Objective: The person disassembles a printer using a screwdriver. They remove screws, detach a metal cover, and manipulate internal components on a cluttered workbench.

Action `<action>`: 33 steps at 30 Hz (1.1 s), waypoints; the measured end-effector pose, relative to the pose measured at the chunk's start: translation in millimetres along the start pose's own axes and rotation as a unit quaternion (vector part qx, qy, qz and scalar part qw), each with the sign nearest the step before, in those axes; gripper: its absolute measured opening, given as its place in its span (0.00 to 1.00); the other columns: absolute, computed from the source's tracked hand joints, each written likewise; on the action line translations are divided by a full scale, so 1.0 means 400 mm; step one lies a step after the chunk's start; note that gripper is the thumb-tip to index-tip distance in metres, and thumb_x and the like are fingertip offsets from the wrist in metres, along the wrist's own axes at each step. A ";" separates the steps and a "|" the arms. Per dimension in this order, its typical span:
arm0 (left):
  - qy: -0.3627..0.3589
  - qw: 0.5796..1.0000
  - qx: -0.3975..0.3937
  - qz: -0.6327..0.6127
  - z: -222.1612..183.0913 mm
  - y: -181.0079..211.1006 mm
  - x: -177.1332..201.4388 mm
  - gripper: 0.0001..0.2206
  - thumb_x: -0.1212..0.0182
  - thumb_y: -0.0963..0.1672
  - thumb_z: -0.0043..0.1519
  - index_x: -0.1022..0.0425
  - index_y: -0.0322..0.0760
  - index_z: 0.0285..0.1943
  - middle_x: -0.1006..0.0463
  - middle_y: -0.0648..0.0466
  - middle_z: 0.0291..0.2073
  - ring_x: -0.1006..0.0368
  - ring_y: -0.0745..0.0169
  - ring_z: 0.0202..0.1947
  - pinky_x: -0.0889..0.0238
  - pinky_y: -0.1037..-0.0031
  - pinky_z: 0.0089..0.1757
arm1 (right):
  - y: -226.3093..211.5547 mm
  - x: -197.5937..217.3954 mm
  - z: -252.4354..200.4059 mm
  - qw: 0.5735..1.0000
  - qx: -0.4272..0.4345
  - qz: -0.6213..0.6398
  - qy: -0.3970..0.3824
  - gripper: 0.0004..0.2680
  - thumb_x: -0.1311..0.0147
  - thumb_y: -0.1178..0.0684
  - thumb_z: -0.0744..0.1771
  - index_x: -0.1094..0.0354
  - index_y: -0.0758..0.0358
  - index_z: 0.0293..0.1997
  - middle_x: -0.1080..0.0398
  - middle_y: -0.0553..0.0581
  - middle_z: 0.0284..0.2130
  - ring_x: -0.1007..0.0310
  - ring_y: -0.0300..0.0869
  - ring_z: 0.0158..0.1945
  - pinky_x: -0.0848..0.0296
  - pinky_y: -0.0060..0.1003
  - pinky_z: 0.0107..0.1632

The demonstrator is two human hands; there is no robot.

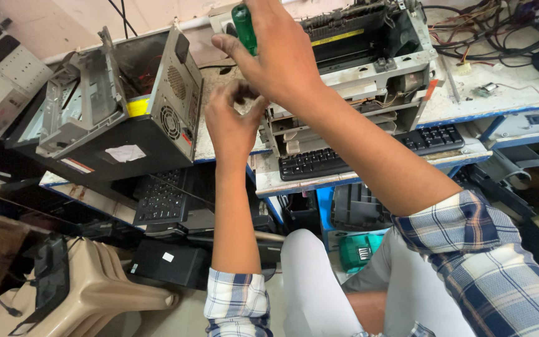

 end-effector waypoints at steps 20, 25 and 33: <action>0.049 0.988 -0.093 0.115 -0.107 0.065 -0.006 0.10 0.28 0.40 0.56 0.21 0.35 0.43 0.22 0.47 0.44 0.28 0.42 0.48 0.34 0.56 0.48 | -0.018 0.184 -0.061 0.986 0.136 0.066 -0.066 0.18 0.29 0.58 0.68 0.36 0.60 0.63 0.27 0.55 0.45 0.22 0.45 0.49 0.23 0.40 0.51; 0.074 0.987 -0.095 0.111 -0.123 0.067 -0.010 0.06 0.29 0.41 0.58 0.19 0.36 0.41 0.20 0.51 0.43 0.27 0.46 0.46 0.33 0.59 0.47 | 0.009 0.210 -0.081 0.991 0.103 0.080 -0.037 0.16 0.29 0.59 0.68 0.34 0.62 0.59 0.27 0.56 0.47 0.22 0.45 0.50 0.23 0.38 0.53; 0.035 0.983 -0.093 0.151 -0.108 0.079 0.001 0.05 0.29 0.42 0.56 0.17 0.38 0.38 0.20 0.52 0.41 0.28 0.44 0.47 0.34 0.57 0.44 | 0.051 0.225 -0.127 0.993 0.035 0.113 -0.008 0.14 0.30 0.60 0.69 0.33 0.64 0.57 0.27 0.57 0.43 0.22 0.42 0.46 0.22 0.33 0.49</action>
Point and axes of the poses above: each hand's wrist, its own z-axis towards the middle knuckle, its own x-axis out of the back of the hand, y = z × x, the point moved 5 cm from there along z, towards the middle knuckle
